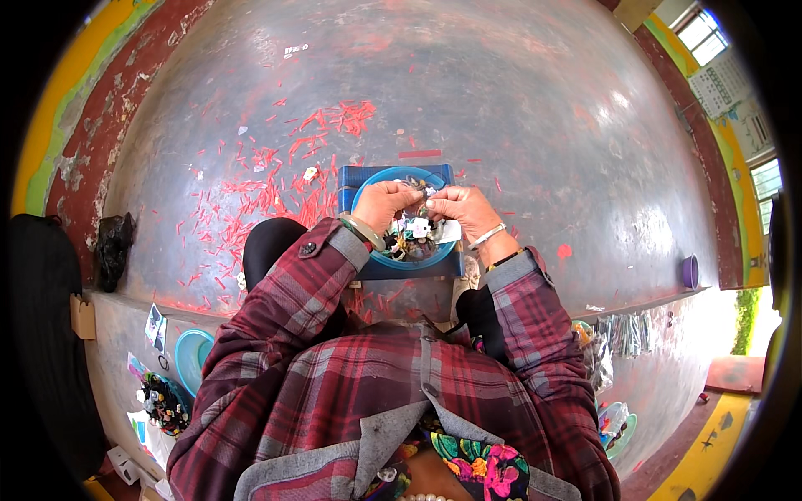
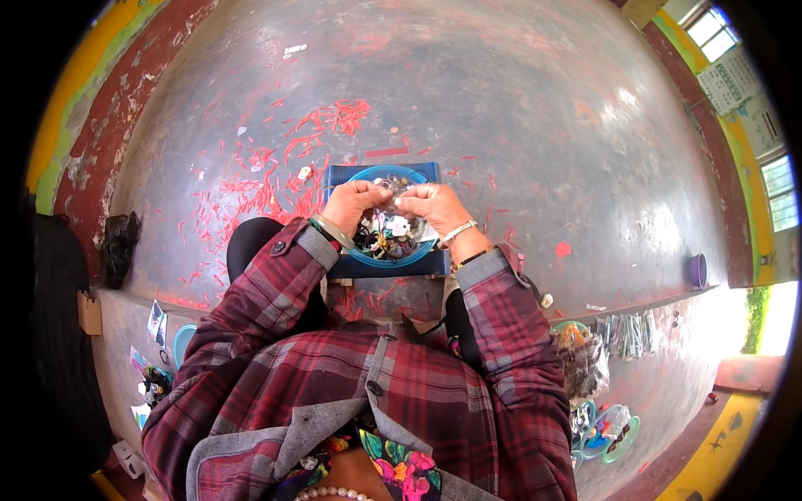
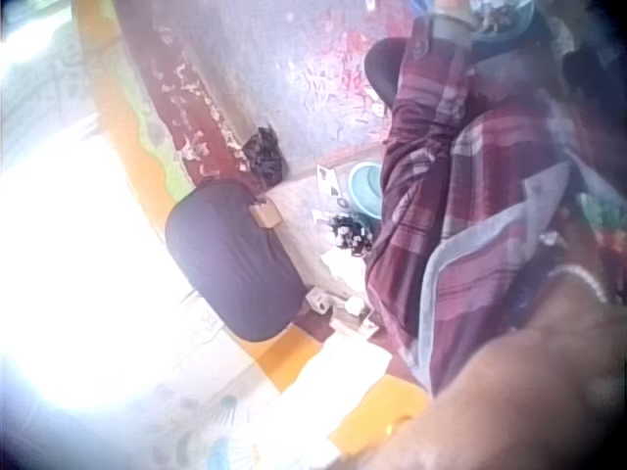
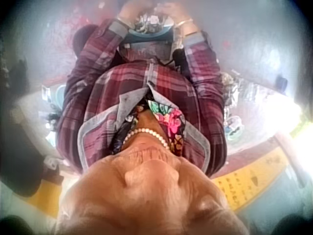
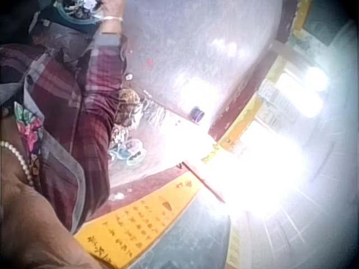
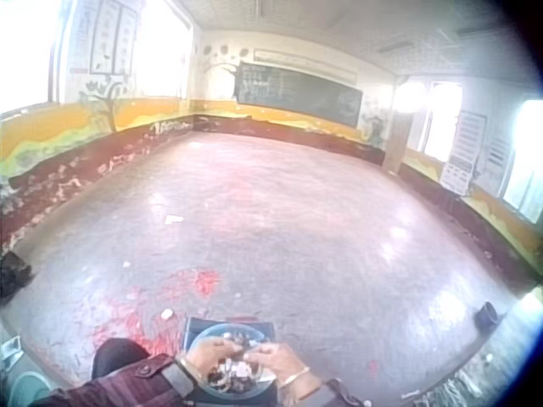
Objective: The person sits on a low stool and assembles small keychains by hand. They pick up small plastic charms and metal rings from a blue bowl, link them together, and place the finished items into a separate container. The process involves repetitive picking, linking, and placing of small components.
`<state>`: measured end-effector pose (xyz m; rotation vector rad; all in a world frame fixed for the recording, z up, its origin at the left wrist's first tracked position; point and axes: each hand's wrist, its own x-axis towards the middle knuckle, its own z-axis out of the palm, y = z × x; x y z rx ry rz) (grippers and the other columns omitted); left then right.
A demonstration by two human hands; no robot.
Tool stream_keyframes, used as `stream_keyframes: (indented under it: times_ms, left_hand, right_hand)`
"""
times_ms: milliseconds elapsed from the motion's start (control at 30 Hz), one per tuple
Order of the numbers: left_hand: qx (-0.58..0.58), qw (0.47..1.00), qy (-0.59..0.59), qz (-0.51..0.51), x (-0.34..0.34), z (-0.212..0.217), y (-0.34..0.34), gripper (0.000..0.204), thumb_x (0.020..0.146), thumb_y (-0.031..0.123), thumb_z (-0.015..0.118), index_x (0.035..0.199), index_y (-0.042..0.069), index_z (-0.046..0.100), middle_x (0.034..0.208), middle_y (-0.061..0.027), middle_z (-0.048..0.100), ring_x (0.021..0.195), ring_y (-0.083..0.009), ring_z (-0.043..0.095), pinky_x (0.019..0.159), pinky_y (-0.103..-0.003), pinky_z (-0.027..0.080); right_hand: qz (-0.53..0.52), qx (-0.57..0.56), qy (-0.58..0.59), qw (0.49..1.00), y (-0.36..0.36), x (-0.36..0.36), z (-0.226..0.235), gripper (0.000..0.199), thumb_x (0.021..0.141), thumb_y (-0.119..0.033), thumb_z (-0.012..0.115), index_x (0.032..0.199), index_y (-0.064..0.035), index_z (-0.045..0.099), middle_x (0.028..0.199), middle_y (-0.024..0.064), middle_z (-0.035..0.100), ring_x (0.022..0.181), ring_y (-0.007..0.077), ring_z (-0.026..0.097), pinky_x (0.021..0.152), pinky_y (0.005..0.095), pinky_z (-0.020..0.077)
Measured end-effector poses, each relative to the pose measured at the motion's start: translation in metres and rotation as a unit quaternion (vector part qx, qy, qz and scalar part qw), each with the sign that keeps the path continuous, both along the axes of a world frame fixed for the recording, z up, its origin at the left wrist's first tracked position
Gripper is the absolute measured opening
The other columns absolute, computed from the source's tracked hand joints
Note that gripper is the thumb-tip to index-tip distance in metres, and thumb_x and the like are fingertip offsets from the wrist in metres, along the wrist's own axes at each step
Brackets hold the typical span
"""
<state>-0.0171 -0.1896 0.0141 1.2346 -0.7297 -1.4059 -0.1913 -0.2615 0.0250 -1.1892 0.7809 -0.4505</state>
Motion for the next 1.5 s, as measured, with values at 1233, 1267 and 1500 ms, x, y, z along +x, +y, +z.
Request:
stream_keyframes:
  times_ms: [1233, 1267, 1500]
  left_hand:
    - [-0.006, 0.999, 0.034, -0.001, 0.000, 0.002, 0.004, 0.012, 0.082, 0.012, 0.061, 0.083, 0.001, 0.064, 0.072, -0.0026, 0.062, 0.061, -0.0073, 0.052, 0.055, -0.020, 0.039]
    - [-0.008, 0.999, 0.032, 0.001, 0.000, 0.003, 0.004, 0.011, 0.081, 0.012, 0.061, 0.082, 0.001, 0.065, 0.071, -0.0026, 0.062, 0.061, -0.0072, 0.052, 0.055, -0.020, 0.039]
    - [-0.027, 0.999, 0.017, 0.023, -0.003, 0.007, 0.005, 0.012, 0.080, 0.011, 0.063, 0.081, -0.001, 0.064, 0.072, -0.0034, 0.062, 0.063, -0.0080, 0.053, 0.058, -0.021, 0.041]
  right_hand:
    - [0.005, 0.031, -0.032, 0.999, 0.007, 0.001, 0.016, 0.014, 0.074, -0.011, 0.069, 0.081, 0.0002, 0.064, 0.073, 0.0026, 0.062, 0.068, 0.0098, 0.055, 0.065, 0.0228, 0.0429]
    - [0.012, 0.037, -0.034, 0.999, 0.008, 0.001, 0.016, 0.014, 0.075, -0.011, 0.069, 0.082, 0.0001, 0.064, 0.073, 0.0027, 0.062, 0.069, 0.0098, 0.056, 0.066, 0.0226, 0.0433]
    - [0.034, 0.055, -0.041, 0.997, 0.004, 0.001, 0.006, 0.016, 0.075, -0.010, 0.069, 0.086, 0.0004, 0.064, 0.077, 0.0040, 0.063, 0.070, 0.0104, 0.058, 0.066, 0.0232, 0.0461]
